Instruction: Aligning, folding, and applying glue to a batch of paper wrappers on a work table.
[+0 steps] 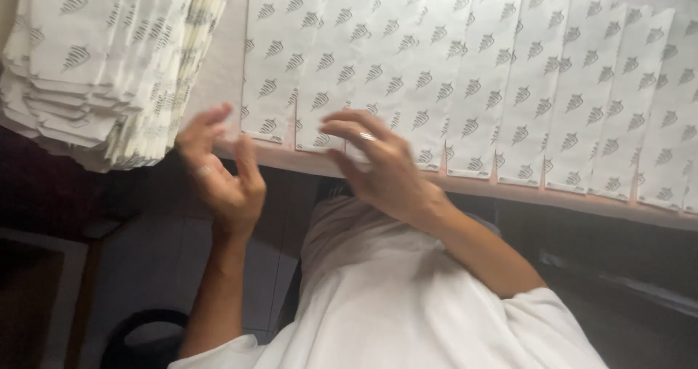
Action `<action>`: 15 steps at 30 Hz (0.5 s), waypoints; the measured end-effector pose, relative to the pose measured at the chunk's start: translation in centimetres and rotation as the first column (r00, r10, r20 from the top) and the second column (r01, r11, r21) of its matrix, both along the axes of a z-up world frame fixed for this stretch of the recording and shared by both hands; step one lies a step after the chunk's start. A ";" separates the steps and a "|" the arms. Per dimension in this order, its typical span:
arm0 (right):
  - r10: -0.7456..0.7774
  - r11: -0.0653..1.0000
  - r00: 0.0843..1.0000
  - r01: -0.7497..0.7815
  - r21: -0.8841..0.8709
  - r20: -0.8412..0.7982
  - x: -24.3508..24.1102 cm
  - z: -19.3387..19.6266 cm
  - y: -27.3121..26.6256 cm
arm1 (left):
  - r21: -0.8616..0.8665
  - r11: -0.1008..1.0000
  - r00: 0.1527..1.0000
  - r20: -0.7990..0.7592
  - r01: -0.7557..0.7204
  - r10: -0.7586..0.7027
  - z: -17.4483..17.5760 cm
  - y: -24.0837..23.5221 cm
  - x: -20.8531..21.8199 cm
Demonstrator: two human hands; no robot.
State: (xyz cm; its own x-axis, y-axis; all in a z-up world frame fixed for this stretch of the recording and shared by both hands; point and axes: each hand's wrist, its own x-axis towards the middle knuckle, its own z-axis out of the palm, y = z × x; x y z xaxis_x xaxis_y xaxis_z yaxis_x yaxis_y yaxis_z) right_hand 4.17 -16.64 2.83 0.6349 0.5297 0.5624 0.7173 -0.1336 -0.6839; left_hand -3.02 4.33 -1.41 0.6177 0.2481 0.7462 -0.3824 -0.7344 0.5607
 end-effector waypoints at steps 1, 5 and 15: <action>-0.039 0.998 0.998 0.037 0.053 0.042 -0.2 0.0 -1.4 | 0.121 0.992 0.995 0.102 -0.023 0.010 -0.5 -0.5 -0.3; -0.086 0.996 0.977 0.078 0.052 0.194 -1.4 -0.8 -7.4 | 0.213 0.967 0.971 0.161 0.140 -0.176 -2.7 -4.7 -0.2; -0.167 0.966 0.902 0.230 -0.116 0.398 -2.5 -3.3 -10.3 | 0.343 0.903 0.936 0.142 0.259 -0.323 -4.2 -10.6 1.0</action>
State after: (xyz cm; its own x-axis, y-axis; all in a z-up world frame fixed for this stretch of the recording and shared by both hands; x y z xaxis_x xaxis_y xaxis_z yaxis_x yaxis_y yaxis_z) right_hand 1.65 -26.89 -0.48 0.4892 0.5163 0.7029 0.8660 -0.3829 -0.3215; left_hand -2.04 -6.30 -5.62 0.4639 -0.1873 0.8659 -0.6823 -0.6989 0.2143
